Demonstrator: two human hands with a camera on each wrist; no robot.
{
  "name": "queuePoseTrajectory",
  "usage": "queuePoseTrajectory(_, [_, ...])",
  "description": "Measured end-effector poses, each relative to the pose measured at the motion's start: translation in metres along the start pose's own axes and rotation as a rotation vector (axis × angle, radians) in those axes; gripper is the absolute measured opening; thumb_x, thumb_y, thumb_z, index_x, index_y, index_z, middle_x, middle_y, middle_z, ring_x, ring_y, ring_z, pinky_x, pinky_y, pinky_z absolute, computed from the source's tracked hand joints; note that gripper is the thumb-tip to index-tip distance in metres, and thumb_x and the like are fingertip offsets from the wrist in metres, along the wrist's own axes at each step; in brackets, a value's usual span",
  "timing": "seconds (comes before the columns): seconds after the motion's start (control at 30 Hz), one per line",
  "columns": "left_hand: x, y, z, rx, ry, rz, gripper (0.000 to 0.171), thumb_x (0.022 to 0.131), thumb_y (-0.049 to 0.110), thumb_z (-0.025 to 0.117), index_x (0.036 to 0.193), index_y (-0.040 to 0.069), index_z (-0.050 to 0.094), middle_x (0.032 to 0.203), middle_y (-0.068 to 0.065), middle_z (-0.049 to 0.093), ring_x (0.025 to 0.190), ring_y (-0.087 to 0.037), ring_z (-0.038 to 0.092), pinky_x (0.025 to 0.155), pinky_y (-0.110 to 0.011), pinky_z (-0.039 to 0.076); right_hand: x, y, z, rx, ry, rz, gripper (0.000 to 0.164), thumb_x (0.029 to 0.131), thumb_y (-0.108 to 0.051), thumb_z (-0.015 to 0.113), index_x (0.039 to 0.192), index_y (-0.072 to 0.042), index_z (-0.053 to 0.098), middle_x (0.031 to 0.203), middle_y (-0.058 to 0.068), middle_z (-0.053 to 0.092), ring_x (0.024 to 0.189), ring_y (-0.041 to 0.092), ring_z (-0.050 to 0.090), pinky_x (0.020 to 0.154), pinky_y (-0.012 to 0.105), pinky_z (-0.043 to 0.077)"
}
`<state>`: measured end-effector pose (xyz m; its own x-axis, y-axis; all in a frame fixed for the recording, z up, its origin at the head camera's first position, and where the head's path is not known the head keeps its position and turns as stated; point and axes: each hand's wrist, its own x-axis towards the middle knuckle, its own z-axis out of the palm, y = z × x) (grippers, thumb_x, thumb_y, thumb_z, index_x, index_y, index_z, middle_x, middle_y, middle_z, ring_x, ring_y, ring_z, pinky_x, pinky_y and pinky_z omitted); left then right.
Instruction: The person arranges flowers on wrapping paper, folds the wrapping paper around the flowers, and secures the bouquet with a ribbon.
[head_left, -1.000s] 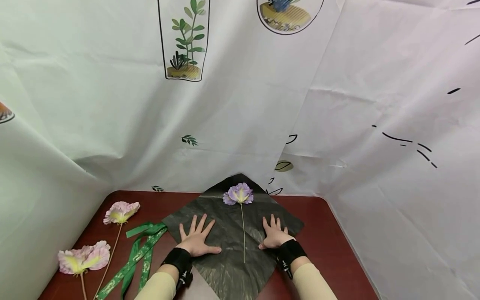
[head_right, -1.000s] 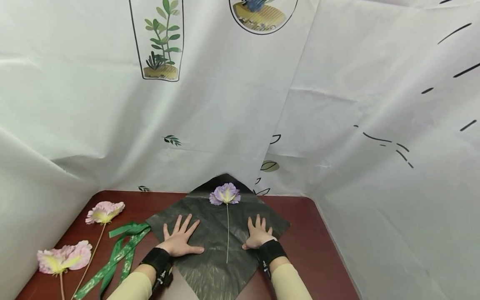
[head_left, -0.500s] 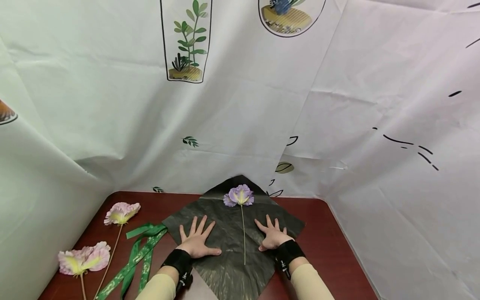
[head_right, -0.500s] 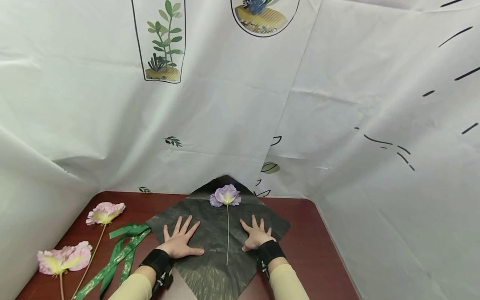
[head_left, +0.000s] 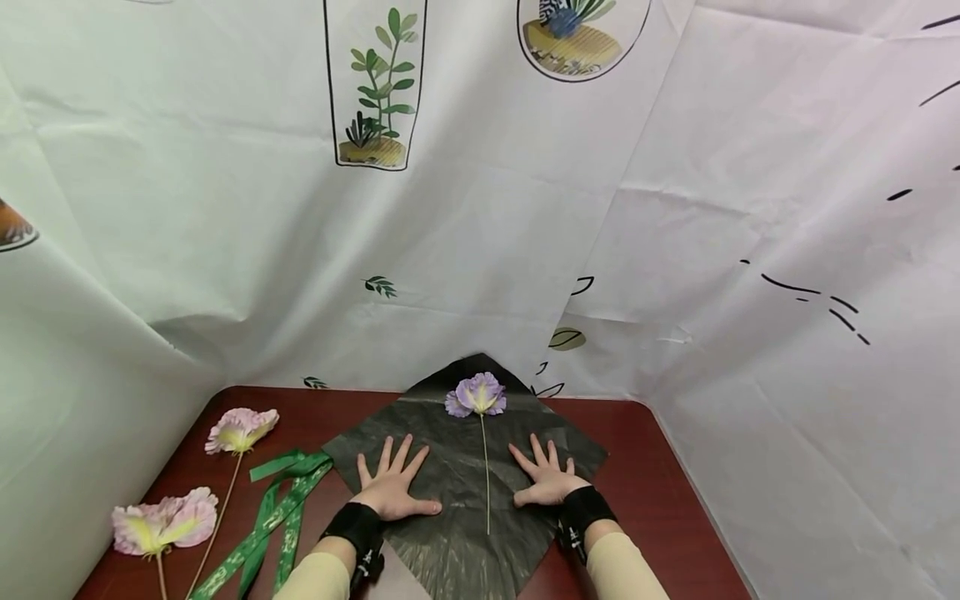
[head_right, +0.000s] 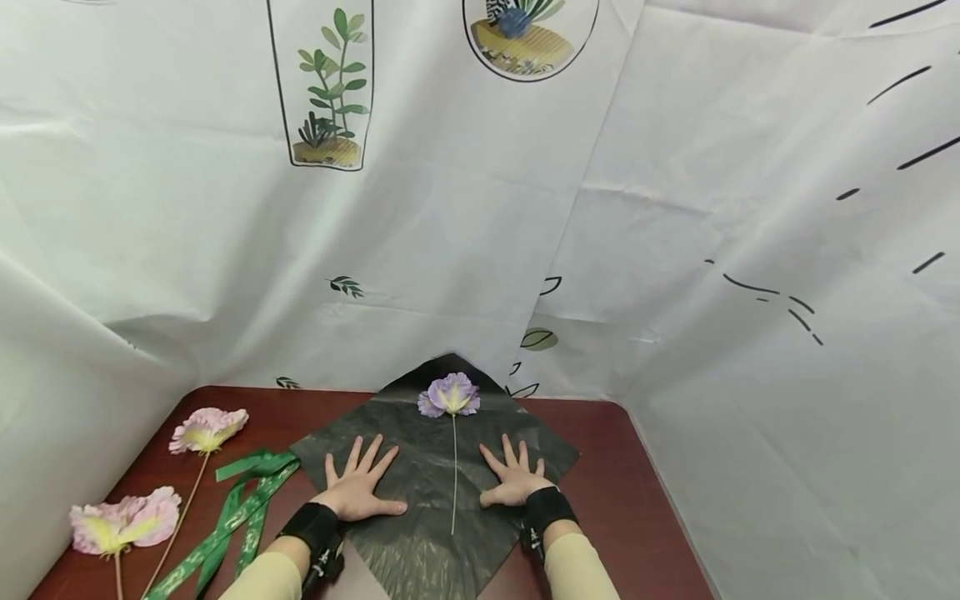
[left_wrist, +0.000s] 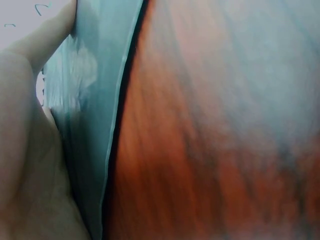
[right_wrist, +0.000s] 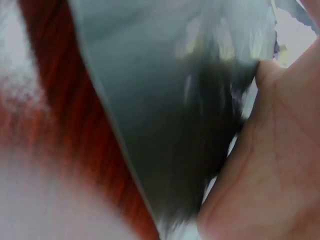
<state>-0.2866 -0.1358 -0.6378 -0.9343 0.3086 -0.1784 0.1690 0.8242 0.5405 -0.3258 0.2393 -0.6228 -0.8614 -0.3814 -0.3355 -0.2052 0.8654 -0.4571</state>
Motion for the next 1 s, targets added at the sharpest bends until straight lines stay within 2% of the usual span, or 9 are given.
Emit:
queuePoseTrajectory(0.2, [0.000, -0.001, 0.002, 0.001, 0.003, -0.001, 0.124, 0.080, 0.093, 0.072, 0.176, 0.024, 0.037, 0.186, -0.016, 0.010, 0.169, -0.051, -0.008, 0.116, -0.088, -0.018, 0.001, 0.002, -0.002, -0.008, 0.000, -0.029, 0.119, 0.081, -0.066, 0.082, 0.180, -0.032, 0.024, 0.186, 0.019, -0.008, 0.167, 0.056, -0.013, 0.119, 0.090, -0.004])
queuePoseTrajectory(0.47, [0.002, -0.004, 0.003, 0.008, 0.012, 0.011, 0.123, 0.081, 0.093, 0.072, 0.176, 0.024, 0.037, 0.186, -0.015, 0.010, 0.169, -0.051, -0.007, 0.116, -0.088, -0.018, -0.001, 0.004, 0.002, 0.025, 0.030, -0.037, 0.134, 0.072, -0.087, 0.085, 0.179, -0.032, 0.025, 0.186, 0.016, -0.008, 0.167, 0.054, -0.016, 0.119, 0.089, -0.009])
queuePoseTrajectory(0.73, [0.001, 0.001, 0.003, -0.006, -0.004, 0.022, 0.125, 0.081, 0.094, 0.071, 0.177, 0.022, 0.035, 0.186, -0.016, 0.009, 0.168, -0.052, -0.009, 0.115, -0.088, -0.019, -0.011, 0.003, 0.000, 0.057, 0.025, -0.039, 0.138, 0.070, -0.090, 0.084, 0.180, -0.034, 0.022, 0.186, 0.015, -0.012, 0.166, 0.052, -0.021, 0.118, 0.088, -0.014])
queuePoseTrajectory(0.9, [0.002, 0.000, 0.002, -0.002, 0.005, 0.023, 0.126, 0.080, 0.095, 0.070, 0.177, 0.022, 0.035, 0.187, -0.015, 0.008, 0.169, -0.051, -0.009, 0.116, -0.087, -0.019, -0.009, 0.004, 0.002, 0.061, 0.050, -0.055, 0.136, 0.071, -0.089, 0.084, 0.180, -0.036, 0.022, 0.186, 0.014, -0.011, 0.166, 0.052, -0.019, 0.118, 0.088, -0.013])
queuePoseTrajectory(1.0, [-0.001, -0.002, 0.001, 0.003, -0.012, 0.007, 0.128, 0.079, 0.096, 0.069, 0.177, 0.023, 0.033, 0.187, -0.015, 0.007, 0.169, -0.051, -0.009, 0.116, -0.087, -0.020, -0.007, 0.006, 0.006, 0.070, 0.044, -0.062, 0.136, 0.071, -0.091, 0.083, 0.179, -0.037, 0.022, 0.186, 0.015, -0.011, 0.166, 0.053, -0.019, 0.118, 0.088, -0.013])
